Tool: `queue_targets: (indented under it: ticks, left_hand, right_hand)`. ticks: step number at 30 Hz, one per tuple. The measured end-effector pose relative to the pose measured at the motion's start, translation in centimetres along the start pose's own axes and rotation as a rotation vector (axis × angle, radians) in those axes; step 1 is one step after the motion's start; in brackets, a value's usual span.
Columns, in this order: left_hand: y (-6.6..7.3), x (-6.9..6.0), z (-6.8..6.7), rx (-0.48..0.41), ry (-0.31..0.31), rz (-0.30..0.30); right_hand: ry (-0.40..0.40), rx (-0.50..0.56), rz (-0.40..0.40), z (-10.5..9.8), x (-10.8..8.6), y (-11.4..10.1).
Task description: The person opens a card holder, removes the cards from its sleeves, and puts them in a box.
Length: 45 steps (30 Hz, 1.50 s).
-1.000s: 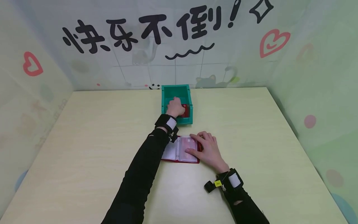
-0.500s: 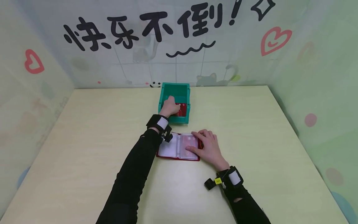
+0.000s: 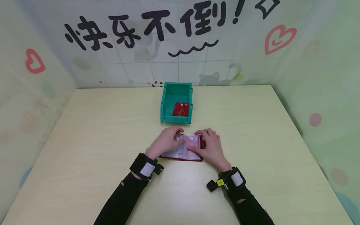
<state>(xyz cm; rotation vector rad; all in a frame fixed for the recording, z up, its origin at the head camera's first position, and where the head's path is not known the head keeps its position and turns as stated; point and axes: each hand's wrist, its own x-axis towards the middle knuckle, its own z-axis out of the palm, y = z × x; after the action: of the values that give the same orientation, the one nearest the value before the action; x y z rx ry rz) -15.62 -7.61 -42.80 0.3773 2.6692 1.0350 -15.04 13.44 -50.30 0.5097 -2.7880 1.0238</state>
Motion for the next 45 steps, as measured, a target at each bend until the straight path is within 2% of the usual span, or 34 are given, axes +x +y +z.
queue_targets:
  ticks: [3, 6, 9, 11, 13, 18, 22, 25, 28, 31, 34, 36, 39, 41, 45]
  left_hand:
    - [-1.1, -0.8, 1.0, -0.045, 0.003, -0.007]
    - [-1.7, -1.2, 1.7, -0.121, 0.03, -0.001]
    - [-1.9, -1.4, 2.2, -0.186, 0.055, -0.003]
    - [-1.9, -1.4, 2.4, -0.219, 0.066, -0.011]
    - [-1.8, -1.5, 2.3, -0.236, 0.075, -0.028]
    - [-2.1, -1.6, 1.7, -0.245, 0.132, -0.063]
    - [-2.7, -1.7, 1.1, -0.241, 0.19, -0.076]
    - [-3.0, -1.9, 0.6, -0.202, 0.223, -0.077]
    - [-3.0, -2.2, 0.5, -0.107, 0.23, -0.09]
    - [-2.8, -2.3, 0.8, 0.034, 0.243, -0.108]
    - [-2.4, -2.3, 1.3, 0.124, 0.262, -0.071]
    - [-2.2, -2.3, 1.7, 0.103, 0.237, -0.014]
    - [-2.1, -2.1, 2.2, -0.006, 0.161, 0.056]
    - [-2.1, -1.9, 2.5, -0.073, 0.124, 0.057]
    - [-2.3, -1.7, 2.8, -0.106, 0.134, 0.012]
  right_hand:
    - [0.015, 0.024, -0.002, -0.1, 0.0, -0.2]
    - [0.038, 0.136, -0.03, -0.2, 0.0, -0.3]
    - [0.035, 0.293, -0.112, -0.2, 0.0, -0.3]
    - [0.01, 0.348, -0.171, -0.2, 0.1, -0.3]
    - [-0.016, 0.337, -0.23, -0.1, 0.1, -0.2]
    - [-0.034, 0.165, -0.304, 0.2, 0.1, -0.1]
    - [-0.038, 0.077, -0.253, 0.0, 0.1, -0.1]
    - [-0.06, 0.04, -0.213, -0.3, 0.1, 0.0]
    - [-0.07, 0.027, -0.205, -0.7, 0.2, 0.2]
    - [-0.067, 0.022, -0.172, -1.2, 0.2, 0.6]
    - [-0.074, 0.008, -0.116, -1.5, 0.1, 1.0]
    - [-0.086, -0.005, -0.084, -1.5, 0.0, 1.1]
    - [-0.092, -0.023, -0.051, -1.3, -0.1, 0.9]
    - [-0.081, -0.033, -0.036, -1.1, -0.1, 0.8]
    - [-0.057, -0.051, -0.028, -0.7, -0.2, 0.7]
